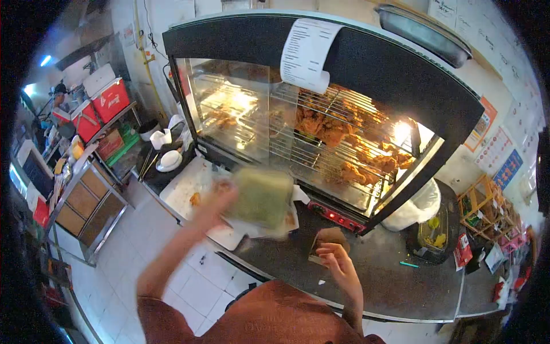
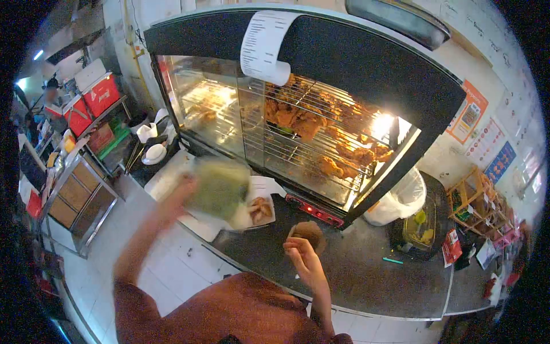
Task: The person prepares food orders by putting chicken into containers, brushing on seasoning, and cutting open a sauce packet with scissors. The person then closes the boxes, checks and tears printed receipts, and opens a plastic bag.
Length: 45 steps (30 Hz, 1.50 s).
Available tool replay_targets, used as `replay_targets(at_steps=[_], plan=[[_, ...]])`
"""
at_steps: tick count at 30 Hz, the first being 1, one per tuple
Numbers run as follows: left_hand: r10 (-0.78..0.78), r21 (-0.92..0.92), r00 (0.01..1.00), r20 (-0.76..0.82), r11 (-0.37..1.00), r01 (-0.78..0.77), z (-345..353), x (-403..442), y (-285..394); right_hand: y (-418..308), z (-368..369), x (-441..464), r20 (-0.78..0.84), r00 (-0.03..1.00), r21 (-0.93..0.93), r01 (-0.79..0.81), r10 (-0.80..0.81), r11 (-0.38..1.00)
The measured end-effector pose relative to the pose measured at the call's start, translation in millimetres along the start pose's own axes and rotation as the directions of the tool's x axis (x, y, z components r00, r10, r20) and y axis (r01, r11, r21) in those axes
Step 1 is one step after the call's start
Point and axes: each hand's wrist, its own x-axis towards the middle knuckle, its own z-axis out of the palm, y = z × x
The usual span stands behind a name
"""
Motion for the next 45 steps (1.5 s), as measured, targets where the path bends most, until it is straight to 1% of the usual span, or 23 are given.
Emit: replay_targets(at_steps=[2,3,4,5,8,9,10,12,13,17,23,25,27,29,32,34,35,36,37,41,42,43,45], plan=[[0.041,-0.142,0.994,-0.097,0.988,-0.054,-67.3,9.9,69.7,-6.6,2.9,1.4,-0.044,0.991,-0.252,-0.133,0.126,0.959],[0.155,-0.241,0.978,-0.141,0.953,-0.186,-73.9,1.7,115.1,4.0,1.4,-1.7,-0.073,0.987,-0.316,-0.158,0.142,0.936],[0.327,0.046,0.916,-0.232,0.944,-0.326,-93.6,-2.7,144.9,13.7,0.8,-6.1,-0.103,0.982,-0.376,-0.183,0.155,0.908],[0.237,-0.145,0.953,-0.187,0.953,-0.265,-142.1,20.0,167.4,20.7,1.5,-11.2,-0.162,0.986,-0.289,-0.091,0.045,0.953],[0.291,-0.106,0.939,-0.183,0.944,-0.313,-234.4,62.6,240.5,21.2,-7.3,-28.8,-0.304,0.926,-0.083,-0.258,0.222,0.963],[0.278,-0.113,0.94,-0.198,0.946,-0.304,-273.2,85.1,264.0,18.1,-8.6,-32.8,-0.397,0.906,-0.19,-0.237,0.146,0.953],[0.517,0.243,0.837,-0.179,0.848,-0.471,-327.5,119.3,280.6,14.7,-8.5,-37.0,-0.478,0.876,-0.293,-0.228,0.064,0.929],[0.704,0.434,0.679,-0.207,0.688,-0.581,-358.2,165.3,315.2,23.3,-15.9,-45.5,-0.576,0.816,-0.402,-0.23,-0.049,0.886],[0.673,0.296,0.66,-0.335,0.74,-0.604,-344.8,179.9,335.4,35.2,-25.6,-50.8,-0.606,0.792,-0.412,-0.23,-0.076,0.882],[0.43,-0.066,0.711,-0.557,0.83,-0.554,-266.7,197.6,385.3,38.6,-32.5,-65.1,-0.749,0.658,-0.369,-0.31,-0.083,0.876],[0.389,0.093,0.649,-0.654,0.892,-0.441,-276.1,306.7,426.1,79.2,-37.4,-122.2,-0.829,0.556,-0.232,-0.446,0.064,0.864],[0.631,0.57,0.571,-0.525,0.759,-0.315,-304.1,358.2,432.0,98.4,-40.8,-149.9,-0.821,0.57,-0.357,-0.519,0.004,0.777],[0.673,0.712,0.499,-0.545,0.687,-0.149,-302.8,383.4,432.4,101.1,-37.1,-162.6,-0.798,0.602,-0.42,-0.519,-0.03,0.745],[0.574,0.617,0.434,-0.694,0.785,-0.051,-278.9,387.1,427.2,84.7,-24.6,-169.2,-0.761,0.646,-0.432,-0.444,-0.054,0.785],[0.565,0.65,0.513,-0.646,0.76,-0.018,-254.8,363.7,415.8,136.5,-25.7,-201.5,-0.689,0.599,-0.039,-0.593,0.408,0.805],[0.616,0.763,0.536,-0.577,0.641,0.084,-259.8,362.9,419.1,121.3,-1.4,-194.7,-0.477,0.432,0.286,-0.747,0.765,0.6],[0.644,0.818,0.541,-0.541,0.553,0.159,-266.1,368.5,417.7,126.4,2.1,-191.7,-0.263,0.359,0.435,-0.785,0.896,0.442],[0.912,0.972,0.346,-0.218,0.234,-0.004,-282.2,374.1,408.9,134.9,9.9,-192.3,-0.197,0.392,0.443,-0.782,0.899,0.438],[0.952,0.988,0.266,-0.154,0.155,0.018,-294.9,380.8,406.5,145.9,16.3,-188.3,-0.181,0.488,0.434,-0.74,0.854,0.515],[0.989,0.988,-0.049,-0.138,0.134,-0.075,-250.7,321.3,416.0,161.0,29.2,-154.0,-0.384,0.799,0.336,-0.347,0.464,0.876],[0.987,0.984,-0.107,-0.123,0.106,-0.144,-223.3,294.2,413.4,141.4,27.6,-130.6,-0.45,0.808,0.331,-0.245,0.381,0.911],[0.985,0.974,-0.137,-0.107,0.077,-0.211,-192.6,270.7,410.0,78.1,23.1,-81.2,-0.475,0.697,0.449,-0.333,0.537,0.829],[0.985,0.936,-0.151,-0.081,0.023,-0.351,-129.5,214.8,381.6,-12.4,32.5,-26.6,-0.633,0.75,0.402,0.109,0.19,0.909]])
